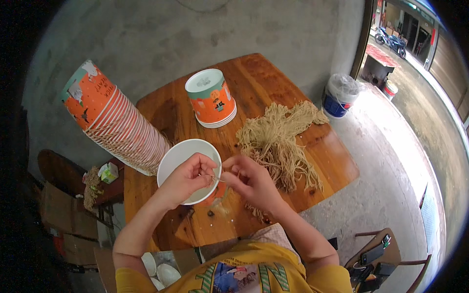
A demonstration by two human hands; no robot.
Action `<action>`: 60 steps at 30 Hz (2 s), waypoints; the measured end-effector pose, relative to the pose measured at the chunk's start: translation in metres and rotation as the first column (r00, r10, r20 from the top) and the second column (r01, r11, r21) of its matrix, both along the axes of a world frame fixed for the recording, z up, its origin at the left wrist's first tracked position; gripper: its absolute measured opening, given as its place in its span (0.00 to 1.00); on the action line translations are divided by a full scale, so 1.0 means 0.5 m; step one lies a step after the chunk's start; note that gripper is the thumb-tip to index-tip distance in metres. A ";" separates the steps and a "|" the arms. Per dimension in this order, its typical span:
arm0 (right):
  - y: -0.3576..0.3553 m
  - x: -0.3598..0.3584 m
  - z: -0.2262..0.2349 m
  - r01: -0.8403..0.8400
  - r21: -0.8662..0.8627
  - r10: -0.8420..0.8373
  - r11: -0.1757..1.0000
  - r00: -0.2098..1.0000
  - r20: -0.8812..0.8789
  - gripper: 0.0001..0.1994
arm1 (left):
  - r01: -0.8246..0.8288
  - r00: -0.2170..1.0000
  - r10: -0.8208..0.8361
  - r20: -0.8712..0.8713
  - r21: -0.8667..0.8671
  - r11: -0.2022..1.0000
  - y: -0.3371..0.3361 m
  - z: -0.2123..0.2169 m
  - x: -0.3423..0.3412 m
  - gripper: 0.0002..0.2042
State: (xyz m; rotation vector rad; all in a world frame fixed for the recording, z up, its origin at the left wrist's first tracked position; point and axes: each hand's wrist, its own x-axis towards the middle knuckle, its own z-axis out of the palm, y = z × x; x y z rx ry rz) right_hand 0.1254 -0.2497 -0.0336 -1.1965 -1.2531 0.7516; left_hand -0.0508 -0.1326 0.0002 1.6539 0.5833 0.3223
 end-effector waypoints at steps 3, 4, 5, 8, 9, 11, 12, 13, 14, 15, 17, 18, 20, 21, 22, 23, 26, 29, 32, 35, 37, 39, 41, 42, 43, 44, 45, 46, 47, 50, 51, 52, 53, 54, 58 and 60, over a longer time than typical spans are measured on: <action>0.009 -0.016 0.008 0.098 0.110 -0.126 0.989 0.950 0.284 0.06 | 0.010 1.000 -0.010 0.000 0.167 0.986 -0.009 0.007 0.007 0.12; 0.009 -0.020 0.015 0.125 0.096 -0.152 0.987 0.919 0.365 0.05 | 0.007 1.000 -0.006 -0.004 0.183 0.983 -0.011 0.013 0.007 0.12; 0.011 -0.023 0.012 0.126 0.095 -0.152 0.987 0.919 0.364 0.05 | 0.007 1.000 -0.006 -0.005 0.182 0.983 -0.012 0.015 0.008 0.12; 0.015 -0.031 0.004 0.165 0.144 -0.207 0.976 0.914 0.350 0.05 | 0.024 0.999 -0.017 -0.031 0.216 0.976 -0.013 0.014 0.005 0.14; 0.015 -0.033 0.004 0.157 0.098 -0.181 0.983 0.922 0.341 0.04 | 0.043 0.999 -0.041 -0.012 0.238 0.970 -0.010 0.007 0.001 0.14; 0.017 -0.033 0.002 0.149 0.056 -0.159 0.987 0.929 0.334 0.04 | 0.063 0.998 -0.068 0.010 0.265 0.962 -0.009 0.007 0.000 0.15; 0.019 -0.034 -0.004 0.157 0.098 -0.180 0.983 0.933 0.310 0.04 | 0.077 0.997 -0.070 -0.033 0.325 0.943 -0.011 0.012 -0.001 0.15; 0.019 -0.035 -0.007 0.163 0.140 -0.198 0.977 0.938 0.285 0.05 | 0.092 0.995 -0.068 -0.076 0.383 0.919 -0.014 0.017 -0.002 0.14; 0.018 -0.038 -0.008 0.162 0.143 -0.198 0.976 0.938 0.286 0.05 | 0.091 0.995 -0.067 -0.075 0.386 0.918 -0.015 0.021 -0.003 0.14; 0.017 -0.040 -0.008 0.174 0.146 -0.212 0.974 0.929 0.305 0.05 | 0.086 0.993 -0.048 -0.109 0.367 0.926 -0.016 0.024 -0.003 0.12; 0.018 -0.043 -0.009 0.187 0.150 -0.227 0.971 0.918 0.324 0.04 | 0.080 0.989 -0.031 -0.143 0.350 0.933 -0.014 0.025 -0.003 0.09; 0.019 -0.043 -0.009 0.194 0.162 -0.238 0.968 0.915 0.327 0.05 | 0.080 0.987 -0.014 -0.162 0.409 0.909 -0.012 0.024 -0.004 0.08; 0.015 -0.046 -0.012 0.202 0.171 -0.250 0.964 0.911 0.329 0.05 | 0.083 0.983 0.003 -0.181 0.465 0.881 -0.017 0.020 -0.005 0.06; 0.015 -0.048 -0.015 0.206 0.192 -0.262 0.960 0.903 0.340 0.05 | 0.054 0.989 0.021 -0.146 0.490 0.870 -0.021 0.017 -0.006 0.05; 0.015 -0.048 -0.017 0.212 0.212 -0.277 0.954 0.895 0.351 0.05 | 0.027 0.993 0.035 -0.110 0.514 0.857 -0.022 0.015 -0.004 0.05; 0.013 -0.049 -0.014 0.215 0.212 -0.279 0.953 0.894 0.351 0.05 | 0.029 0.993 0.032 -0.109 0.514 0.857 -0.024 0.015 -0.003 0.05; 0.010 -0.050 -0.011 0.205 0.181 -0.258 0.962 0.898 0.356 0.05 | 0.020 0.987 0.067 -0.149 0.517 0.856 -0.030 0.023 -0.003 0.05; 0.007 -0.051 -0.022 0.201 0.215 -0.279 0.956 0.851 0.445 0.05 | -0.044 0.958 0.138 -0.252 0.344 0.938 -0.038 0.021 -0.004 0.05; 0.006 -0.056 -0.026 0.198 0.289 -0.321 0.937 0.816 0.480 0.06 | -0.124 0.981 0.155 -0.117 0.231 0.965 -0.029 -0.009 -0.010 0.05; 0.004 -0.057 -0.028 0.185 0.332 -0.336 0.925 0.806 0.487 0.06 | -0.143 0.985 0.157 -0.064 0.182 0.973 -0.025 -0.022 -0.012 0.05; 0.002 -0.057 -0.030 0.178 0.296 -0.308 0.938 0.819 0.484 0.07 | -0.162 0.986 0.165 -0.026 0.107 0.981 -0.025 -0.026 -0.012 0.05; 0.000 -0.058 -0.036 0.174 0.286 -0.295 0.942 0.837 0.461 0.07 | -0.166 0.986 0.168 -0.011 0.105 0.981 -0.028 -0.028 -0.010 0.05; -0.001 -0.059 -0.034 0.167 0.278 -0.279 0.946 0.856 0.436 0.07 | -0.172 0.985 0.172 0.004 0.105 0.980 -0.029 -0.028 -0.009 0.04; -0.002 -0.059 -0.029 0.160 0.251 -0.249 0.955 0.891 0.379 0.06 | -0.170 0.985 0.170 0.005 0.108 0.979 -0.030 -0.025 -0.008 0.05; -0.004 -0.059 -0.026 0.151 0.223 -0.219 0.963 0.922 0.319 0.06 | -0.167 0.986 0.168 0.005 0.111 0.980 -0.032 -0.024 -0.008 0.06; -0.003 -0.060 -0.029 0.152 0.222 -0.219 0.963 0.922 0.318 0.06 | -0.166 0.986 0.167 0.003 0.110 0.980 -0.033 -0.023 -0.007 0.06; 0.001 -0.060 -0.033 0.163 0.241 -0.226 0.957 0.938 0.262 0.06 | -0.165 0.986 0.163 0.021 0.108 0.980 -0.034 -0.022 -0.006 0.06; 0.004 -0.060 -0.037 0.175 0.259 -0.231 0.950 0.951 0.205 0.05 | -0.164 0.986 0.160 0.039 0.105 0.981 -0.034 -0.021 -0.004 0.07; 0.004 -0.060 -0.036 0.175 0.256 -0.230 0.951 0.951 0.204 0.05 | -0.164 0.986 0.161 0.037 0.103 0.981 -0.034 -0.020 -0.004 0.07; 0.007 -0.062 -0.036 0.173 0.120 -0.184 0.978 0.979 0.091 0.04 | -0.131 0.989 0.121 0.080 0.135 0.982 -0.032 -0.015 -0.006 0.10; 0.010 -0.063 -0.042 0.152 0.091 -0.156 0.984 0.987 0.044 0.04 | -0.118 0.991 0.108 0.079 0.128 0.985 -0.031 -0.014 -0.008 0.11; 0.010 -0.060 -0.045 0.132 0.066 -0.131 0.989 0.991 -0.009 0.04 | -0.102 0.993 0.093 0.076 0.125 0.987 -0.032 -0.011 -0.005 0.12; 0.008 -0.057 -0.048 0.134 0.067 -0.134 0.989 0.991 -0.013 0.04 | -0.099 0.993 0.090 0.072 0.126 0.987 -0.033 -0.010 -0.001 0.12; 0.005 -0.055 -0.050 0.116 0.019 -0.115 0.993 0.991 -0.073 0.05 | -0.092 0.994 0.084 0.076 0.117 0.989 -0.034 -0.008 0.003 0.13; 0.000 -0.061 -0.037 0.006 -0.138 -0.048 0.990 0.952 -0.304 0.06 | -0.087 0.992 0.081 0.095 0.061 0.994 -0.026 -0.014 -0.005 0.14; -0.001 -0.059 -0.036 0.022 -0.116 -0.052 0.993 0.962 -0.269 0.07 | -0.092 0.992 0.089 0.089 0.025 0.995 -0.025 -0.014 -0.004 0.14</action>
